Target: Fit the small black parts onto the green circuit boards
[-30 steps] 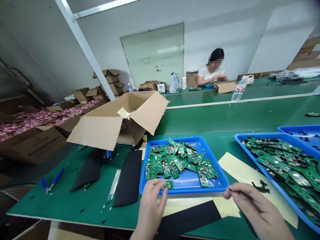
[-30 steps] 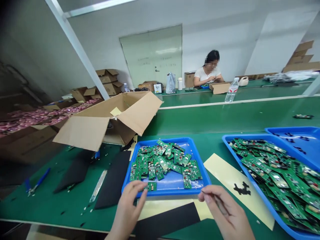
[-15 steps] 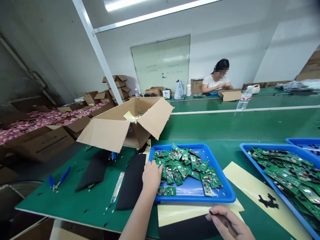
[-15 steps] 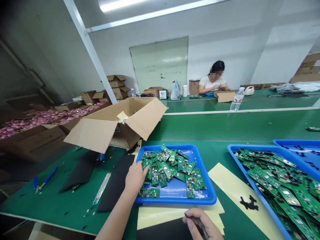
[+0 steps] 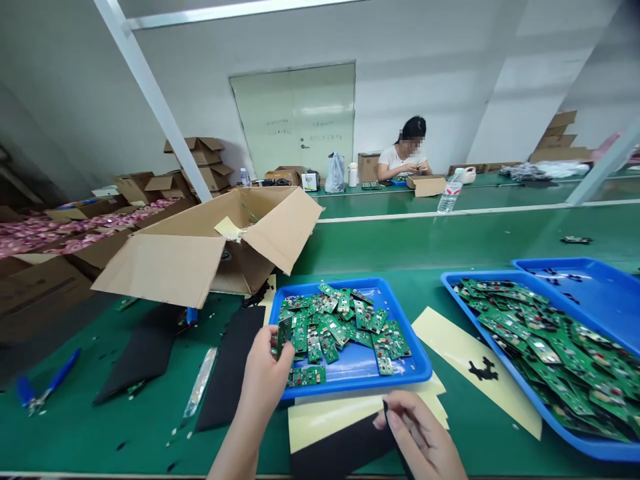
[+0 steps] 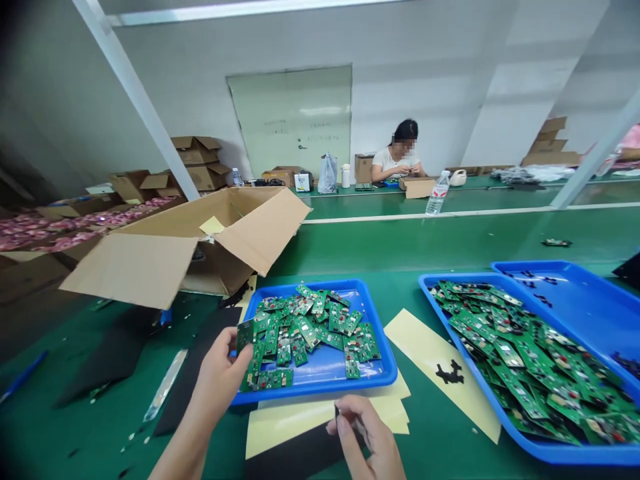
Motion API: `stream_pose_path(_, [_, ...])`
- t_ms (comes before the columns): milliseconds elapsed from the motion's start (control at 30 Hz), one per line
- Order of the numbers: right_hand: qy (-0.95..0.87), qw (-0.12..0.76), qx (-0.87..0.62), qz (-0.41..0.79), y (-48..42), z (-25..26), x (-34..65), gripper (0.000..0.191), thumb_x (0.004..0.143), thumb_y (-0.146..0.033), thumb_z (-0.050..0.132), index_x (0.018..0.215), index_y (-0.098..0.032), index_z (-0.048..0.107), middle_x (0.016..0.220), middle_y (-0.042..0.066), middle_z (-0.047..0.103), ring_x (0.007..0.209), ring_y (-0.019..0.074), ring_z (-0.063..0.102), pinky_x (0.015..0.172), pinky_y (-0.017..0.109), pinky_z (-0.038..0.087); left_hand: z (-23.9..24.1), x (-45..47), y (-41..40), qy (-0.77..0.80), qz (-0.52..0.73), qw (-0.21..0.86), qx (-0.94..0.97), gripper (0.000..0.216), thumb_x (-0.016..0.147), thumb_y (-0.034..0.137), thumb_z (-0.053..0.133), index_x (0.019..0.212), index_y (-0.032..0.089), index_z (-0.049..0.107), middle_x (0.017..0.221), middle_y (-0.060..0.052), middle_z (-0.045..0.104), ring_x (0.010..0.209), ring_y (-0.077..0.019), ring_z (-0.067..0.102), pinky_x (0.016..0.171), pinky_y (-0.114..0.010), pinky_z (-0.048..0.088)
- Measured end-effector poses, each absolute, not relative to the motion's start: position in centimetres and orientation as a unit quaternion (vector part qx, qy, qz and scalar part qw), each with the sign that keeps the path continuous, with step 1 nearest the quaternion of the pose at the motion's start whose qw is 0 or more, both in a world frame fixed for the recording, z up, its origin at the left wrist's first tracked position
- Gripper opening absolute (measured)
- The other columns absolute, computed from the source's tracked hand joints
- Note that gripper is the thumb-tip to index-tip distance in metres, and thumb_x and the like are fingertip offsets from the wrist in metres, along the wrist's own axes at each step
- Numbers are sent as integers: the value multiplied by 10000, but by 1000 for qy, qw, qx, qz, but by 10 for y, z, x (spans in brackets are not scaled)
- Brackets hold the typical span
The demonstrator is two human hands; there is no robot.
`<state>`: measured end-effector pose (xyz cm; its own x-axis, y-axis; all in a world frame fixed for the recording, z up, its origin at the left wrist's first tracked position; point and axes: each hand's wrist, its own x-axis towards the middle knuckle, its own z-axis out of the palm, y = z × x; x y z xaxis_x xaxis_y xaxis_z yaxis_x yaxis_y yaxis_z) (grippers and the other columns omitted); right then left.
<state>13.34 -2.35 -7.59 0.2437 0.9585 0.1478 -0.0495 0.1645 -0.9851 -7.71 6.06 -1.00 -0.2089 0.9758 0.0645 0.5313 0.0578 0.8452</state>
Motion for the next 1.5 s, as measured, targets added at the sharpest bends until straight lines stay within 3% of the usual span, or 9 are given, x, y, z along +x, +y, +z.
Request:
stream_pose_path(167, [-478,604,-470,431,-25,-73,133,227,892,-436,570,896,-231,667,722,43,702,666,177,695,640,219,558,-15,-26,8,565,386,534,497,178,668,192,464,824,192,550,590,-1,627,499,-146,546,427,-214,380])
stream_pose_path(300, [-534,572,-447,434,-25,-70,138,209,919,-391,527,935,-248,679,832,50,720,727,178,708,681,225,565,-29,-2,-10,499,392,647,424,206,653,253,574,846,180,569,473,61,532,513,-140,567,614,-274,466])
stream_pose_path(533, [-700,458,-403,370,-20,-59,158,203,935,-195,461,1048,-226,626,941,57,726,841,169,699,769,218,550,-27,0,-3,503,400,636,427,239,675,332,765,660,168,591,492,74,512,453,-83,459,528,-215,390])
stream_pose_path(667, [-721,459,-410,320,-20,-52,161,224,920,-150,424,992,-212,627,873,55,730,783,159,705,713,200,549,-22,4,-6,503,396,632,437,217,672,303,766,648,163,603,490,75,500,459,-81,449,515,-207,372])
stream_pose_path(933, [-717,443,-417,340,-21,-37,169,238,895,-143,427,910,-195,659,780,46,733,724,167,710,655,224,562,-20,3,-12,494,370,651,442,194,670,290,747,662,163,600,428,74,508,420,-87,456,500,-215,357])
stream_pose_path(1067, [-740,449,-412,285,-21,-33,173,263,876,-106,443,913,-213,681,1025,89,716,894,187,702,795,276,561,-12,3,-12,492,367,649,450,170,687,265,723,638,168,592,429,77,517,409,-75,439,500,-207,357])
stream_pose_path(1167, [-736,486,-414,224,-19,-36,175,273,877,-81,431,893,-208,673,1188,125,644,907,178,701,805,276,557,-8,3,-13,492,352,652,458,176,684,260,722,627,172,581,429,77,511,405,-76,436,474,-200,343])
stream_pose_path(1333, [-684,513,-476,204,-13,-33,180,157,905,-155,488,902,-199,638,982,94,717,992,199,671,817,266,540,-14,1,-17,472,311,687,456,243,694,338,735,641,173,564,393,62,531,371,-78,440,451,-194,329])
stream_pose_path(1500, [-750,423,-369,349,-21,-23,177,268,950,-370,467,877,-186,648,799,57,729,733,170,690,664,233,536,-13,1,-16,477,322,693,435,297,716,430,720,706,180,561,396,56,563,393,-97,492,507,-214,407])
